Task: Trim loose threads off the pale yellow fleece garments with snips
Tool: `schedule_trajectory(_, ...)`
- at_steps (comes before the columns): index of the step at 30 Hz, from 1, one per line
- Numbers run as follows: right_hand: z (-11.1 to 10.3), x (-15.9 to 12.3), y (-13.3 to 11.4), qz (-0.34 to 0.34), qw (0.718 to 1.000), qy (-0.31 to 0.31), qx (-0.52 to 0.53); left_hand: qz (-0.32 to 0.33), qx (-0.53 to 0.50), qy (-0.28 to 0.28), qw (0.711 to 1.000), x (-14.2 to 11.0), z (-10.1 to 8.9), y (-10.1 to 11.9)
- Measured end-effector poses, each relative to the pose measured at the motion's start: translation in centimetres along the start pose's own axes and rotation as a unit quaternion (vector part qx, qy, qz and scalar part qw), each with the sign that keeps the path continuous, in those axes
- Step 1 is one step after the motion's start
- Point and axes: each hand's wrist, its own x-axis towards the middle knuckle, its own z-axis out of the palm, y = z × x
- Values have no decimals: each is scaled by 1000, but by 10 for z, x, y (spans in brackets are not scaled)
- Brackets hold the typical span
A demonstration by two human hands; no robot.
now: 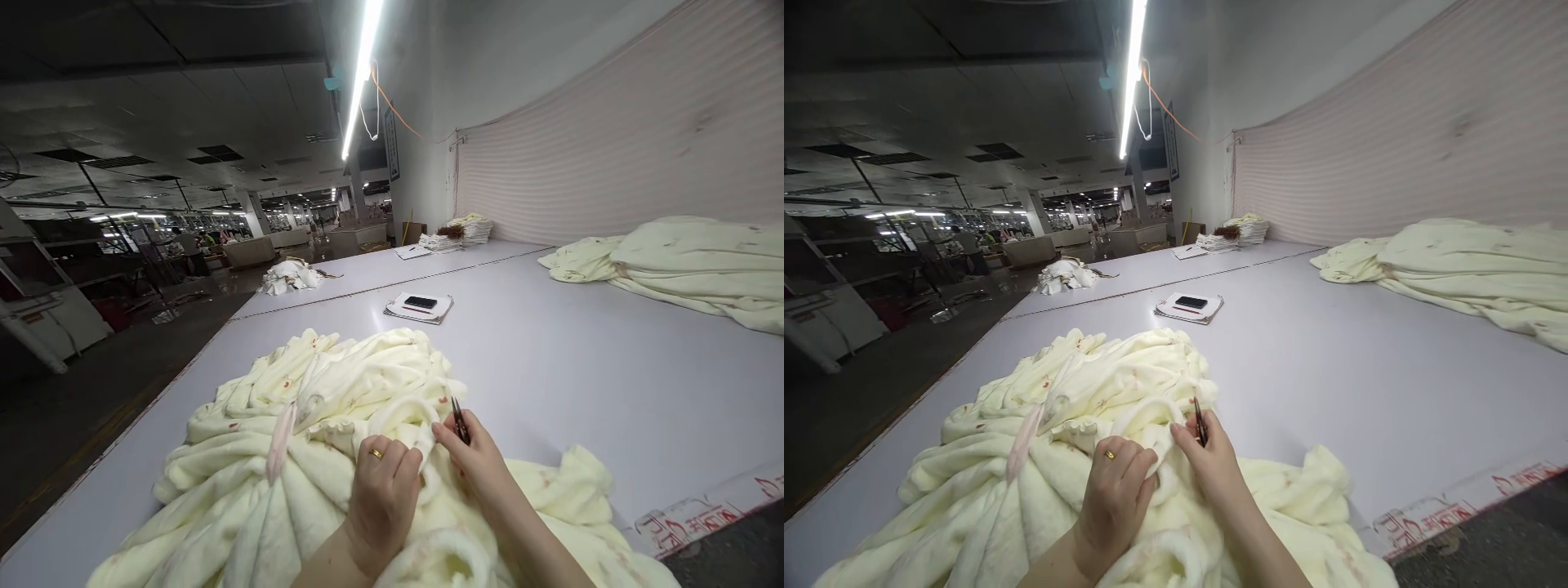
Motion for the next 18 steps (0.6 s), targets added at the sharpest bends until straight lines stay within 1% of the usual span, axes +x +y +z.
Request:
schedule_trajectory(2, 4, 0, -3, 61, 995, -34, 74, 17, -3, 11, 1000, -4, -1, 2)
schedule_trajectory(4, 7, -2, -4, 108, 981, -64, 148, 8, -17, 17, 1000, -7, -2, 4)
schedule_trajectory(6, 7, -7, -3, 134, 965, -87, 206, -18, -35, 4, 999, -8, -5, 5)
schedule_trajectory(7, 6, -10, -2, 140, 960, -100, 222, -30, -50, -20, 998, -7, -7, 4)
schedule_trajectory(9, 0, -12, 1, 136, 961, -121, 209, -56, -102, -101, 988, -4, -14, 1)
schedule_trajectory(10, -4, -12, 3, 127, 968, -122, 177, -82, -136, -152, 976, -1, -19, -2)
schedule_trajectory(11, -10, -9, 5, 112, 979, -109, 134, -115, -175, -206, 956, 2, -26, -5)
schedule_trajectory(12, -16, -5, 8, 92, 989, -80, 83, -152, -213, -257, 930, 5, -33, -8)
schedule_trajectory(14, -31, 9, 15, 44, 999, 9, -20, -210, -259, -345, 877, 9, -48, -14)
schedule_trajectory(15, -38, 17, 20, 21, 997, 52, -60, -223, -265, -388, 854, 9, -53, -15)
schedule_trajectory(16, -44, 26, 24, 6, 993, 79, -89, -223, -260, -432, 835, 8, -58, -16)
schedule_trajectory(17, -48, 35, 28, -1, 990, 91, -105, -216, -244, -476, 817, 6, -60, -15)
schedule_trajectory(18, -51, 43, 32, -3, 990, 88, -112, -207, -221, -516, 801, 4, -62, -14)
